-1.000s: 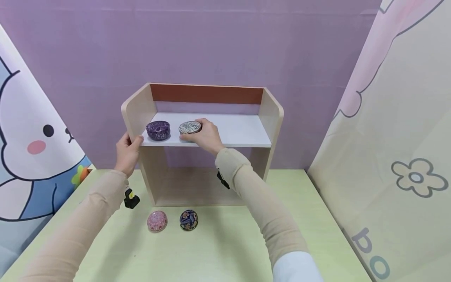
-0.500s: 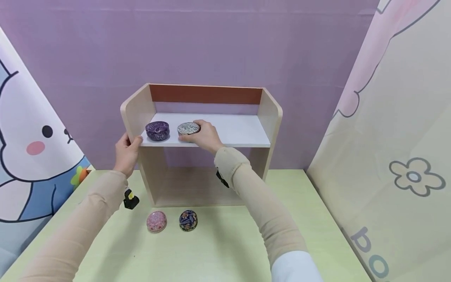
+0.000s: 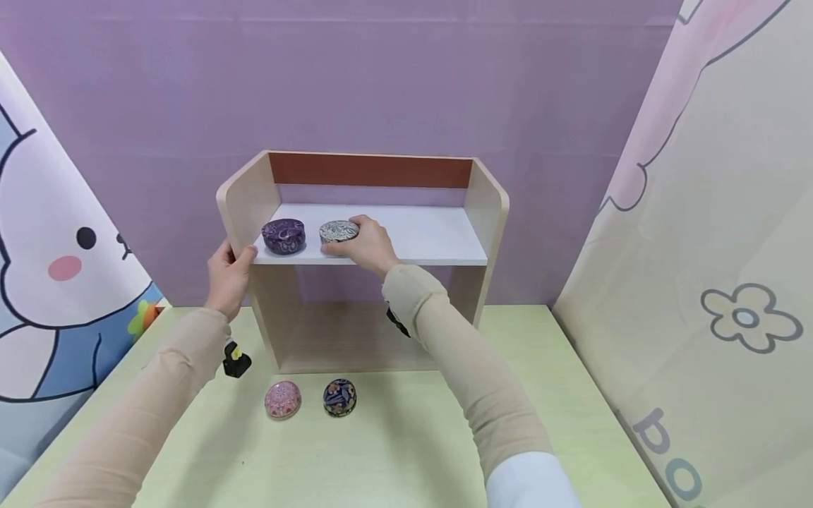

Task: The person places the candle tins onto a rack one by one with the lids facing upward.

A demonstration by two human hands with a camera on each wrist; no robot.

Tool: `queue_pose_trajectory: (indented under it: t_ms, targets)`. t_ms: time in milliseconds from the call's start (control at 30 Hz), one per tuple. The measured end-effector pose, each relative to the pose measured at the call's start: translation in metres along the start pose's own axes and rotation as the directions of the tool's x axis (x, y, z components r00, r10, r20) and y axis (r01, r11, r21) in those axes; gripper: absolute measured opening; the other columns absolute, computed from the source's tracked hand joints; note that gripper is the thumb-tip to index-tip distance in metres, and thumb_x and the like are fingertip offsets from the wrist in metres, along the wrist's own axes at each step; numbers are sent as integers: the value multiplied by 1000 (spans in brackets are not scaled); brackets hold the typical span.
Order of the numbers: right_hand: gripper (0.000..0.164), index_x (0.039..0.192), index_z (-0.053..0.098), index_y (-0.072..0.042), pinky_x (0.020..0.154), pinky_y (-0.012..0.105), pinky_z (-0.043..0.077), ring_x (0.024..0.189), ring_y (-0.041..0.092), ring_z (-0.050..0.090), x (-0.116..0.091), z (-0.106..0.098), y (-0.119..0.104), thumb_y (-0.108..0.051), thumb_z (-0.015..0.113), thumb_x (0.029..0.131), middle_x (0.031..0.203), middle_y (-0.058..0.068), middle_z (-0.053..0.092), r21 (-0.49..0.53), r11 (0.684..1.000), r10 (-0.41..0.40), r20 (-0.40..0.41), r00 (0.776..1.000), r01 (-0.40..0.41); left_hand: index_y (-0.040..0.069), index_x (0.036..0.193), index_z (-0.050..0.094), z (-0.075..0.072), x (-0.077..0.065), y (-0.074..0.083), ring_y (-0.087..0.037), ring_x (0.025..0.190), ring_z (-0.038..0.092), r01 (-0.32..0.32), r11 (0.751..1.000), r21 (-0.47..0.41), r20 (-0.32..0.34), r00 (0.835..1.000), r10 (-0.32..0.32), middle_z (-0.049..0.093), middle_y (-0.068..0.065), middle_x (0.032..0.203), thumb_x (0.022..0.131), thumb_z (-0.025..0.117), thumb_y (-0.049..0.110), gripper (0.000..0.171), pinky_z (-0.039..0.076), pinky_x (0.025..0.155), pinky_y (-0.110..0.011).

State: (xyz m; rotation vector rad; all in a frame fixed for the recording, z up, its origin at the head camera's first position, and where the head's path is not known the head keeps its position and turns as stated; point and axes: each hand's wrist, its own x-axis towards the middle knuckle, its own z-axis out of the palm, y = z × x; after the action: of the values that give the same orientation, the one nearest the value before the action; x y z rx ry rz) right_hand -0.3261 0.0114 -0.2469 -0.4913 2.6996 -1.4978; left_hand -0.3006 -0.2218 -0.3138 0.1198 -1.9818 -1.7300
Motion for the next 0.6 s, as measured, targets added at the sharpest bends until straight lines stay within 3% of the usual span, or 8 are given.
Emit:
queue_pose_trajectory:
  t_ms: [300,467,600]
  targets:
    - [76,132,44,-10,84,30,46,101,18,54,1,-2,-3,-38,77,70,119,6,55,-39,999,-35,-20,999,34,8,130,48,2,2,6,-13,101,47,-21,1000,1,-4,1000,21,52,-13,124,91,46,19,40,40,91,-28]
    - [79,134,41,-10,86,31,46,103,19,53,0,-1,-1,-39,76,70,122,8,53,-44,999,-24,-11,1000,23,7,128,50,2,1,3,-11,96,47,-13,1000,-15,-8,1000,13,53,-14,119,91,47,18,39,39,84,-22]
    - [85,138,36,-10,89,33,45,107,20,53,-2,1,2,-40,76,70,127,8,51,-50,998,-21,1,1000,21,7,129,49,1,0,-1,-11,98,47,-6,1000,-7,-6,1000,6,53,-13,121,91,47,18,39,40,88,-24]
